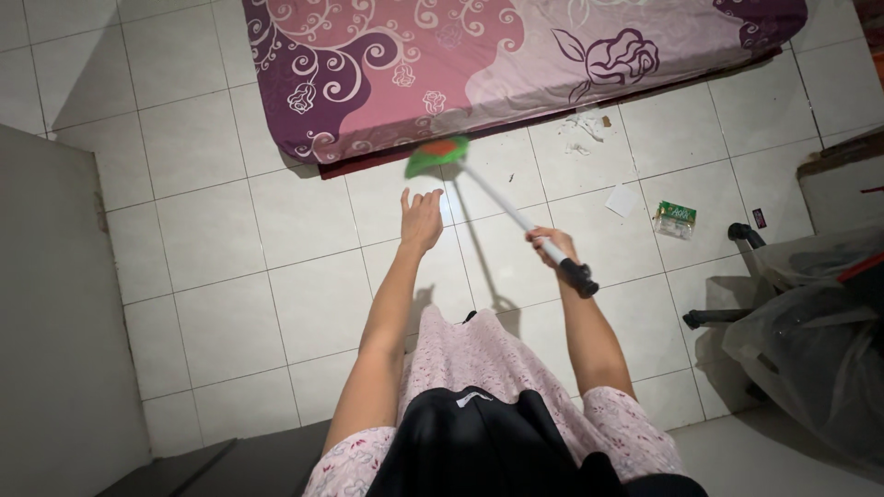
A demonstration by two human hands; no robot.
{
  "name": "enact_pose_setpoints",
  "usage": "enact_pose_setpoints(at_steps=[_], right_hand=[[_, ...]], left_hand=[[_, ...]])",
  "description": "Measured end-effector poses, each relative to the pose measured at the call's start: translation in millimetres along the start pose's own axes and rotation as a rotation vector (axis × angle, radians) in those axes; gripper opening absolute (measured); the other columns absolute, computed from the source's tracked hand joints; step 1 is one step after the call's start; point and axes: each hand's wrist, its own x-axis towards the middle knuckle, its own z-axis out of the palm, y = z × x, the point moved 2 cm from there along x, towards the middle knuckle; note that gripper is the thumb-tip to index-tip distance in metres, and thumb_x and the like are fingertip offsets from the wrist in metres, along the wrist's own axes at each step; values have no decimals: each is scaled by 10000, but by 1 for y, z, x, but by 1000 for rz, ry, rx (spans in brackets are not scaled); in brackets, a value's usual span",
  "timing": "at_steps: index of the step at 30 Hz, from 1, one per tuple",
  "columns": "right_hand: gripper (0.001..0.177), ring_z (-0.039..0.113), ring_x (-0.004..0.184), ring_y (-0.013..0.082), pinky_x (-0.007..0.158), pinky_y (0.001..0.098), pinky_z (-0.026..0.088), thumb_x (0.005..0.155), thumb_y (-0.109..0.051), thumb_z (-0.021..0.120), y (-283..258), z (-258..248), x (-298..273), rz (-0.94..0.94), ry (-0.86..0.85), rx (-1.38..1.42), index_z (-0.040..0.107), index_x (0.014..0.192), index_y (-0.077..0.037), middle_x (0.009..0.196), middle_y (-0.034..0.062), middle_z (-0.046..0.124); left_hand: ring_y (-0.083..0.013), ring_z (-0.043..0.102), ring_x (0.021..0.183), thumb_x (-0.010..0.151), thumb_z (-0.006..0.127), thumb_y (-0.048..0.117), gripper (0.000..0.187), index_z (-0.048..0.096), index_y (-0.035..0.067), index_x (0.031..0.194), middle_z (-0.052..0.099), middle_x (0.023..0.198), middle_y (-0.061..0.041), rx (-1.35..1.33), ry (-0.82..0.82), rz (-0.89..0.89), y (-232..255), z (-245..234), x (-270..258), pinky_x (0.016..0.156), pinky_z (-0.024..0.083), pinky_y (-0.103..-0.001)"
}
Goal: The person is using a broom to sweep pieces of paper and debris on a tiled floor.
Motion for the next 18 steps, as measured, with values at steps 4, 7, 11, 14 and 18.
enact_pose_setpoints(at_steps=[4, 7, 11, 14, 18], right_hand=[[512, 585, 499, 75, 396, 202, 413, 825, -5, 730, 5, 4, -4, -65, 108, 121, 594, 1306, 106, 771, 128, 711], [552, 588, 471, 118, 375, 242, 427, 795, 34, 688, 25, 45, -15, -85, 151, 1, 570, 1327, 121, 755, 148, 696], [590, 549, 447, 112, 361, 251, 403, 774, 50, 695, 16, 58, -37, -7, 59, -69, 547, 1345, 78, 756, 156, 672], [557, 552, 479, 61, 377, 217, 397, 829, -10, 697, -3, 40, -42, 57, -173, 95, 569, 1355, 117, 794, 105, 689], [548, 548, 468, 47, 363, 202, 374, 808, -5, 719, -2, 20, -30, 14, -69, -162, 629, 1333, 120, 808, 107, 723]], left_hand=[[-280, 611, 1059, 875, 576, 39, 446, 563, 84, 1318, 673, 1072, -73, 4, 8, 44, 19, -1, 0, 1206, 221, -582], [-279, 611, 1066, 856, 592, 38, 455, 562, 81, 1308, 668, 1059, -76, -12, -18, 62, 23, -5, -1, 1209, 218, -578], [-279, 610, 1079, 853, 587, 13, 475, 557, 72, 1324, 674, 1093, -79, -6, -15, 58, 26, -2, 6, 1212, 212, -580], [-277, 611, 1098, 840, 581, 2, 493, 555, 69, 1328, 679, 1123, -80, 18, -31, 76, 31, 5, 11, 1221, 205, -576], [-286, 610, 1077, 845, 579, 19, 493, 553, 68, 1335, 677, 1120, -85, 15, -40, 119, 50, 15, 18, 1207, 201, -580]])
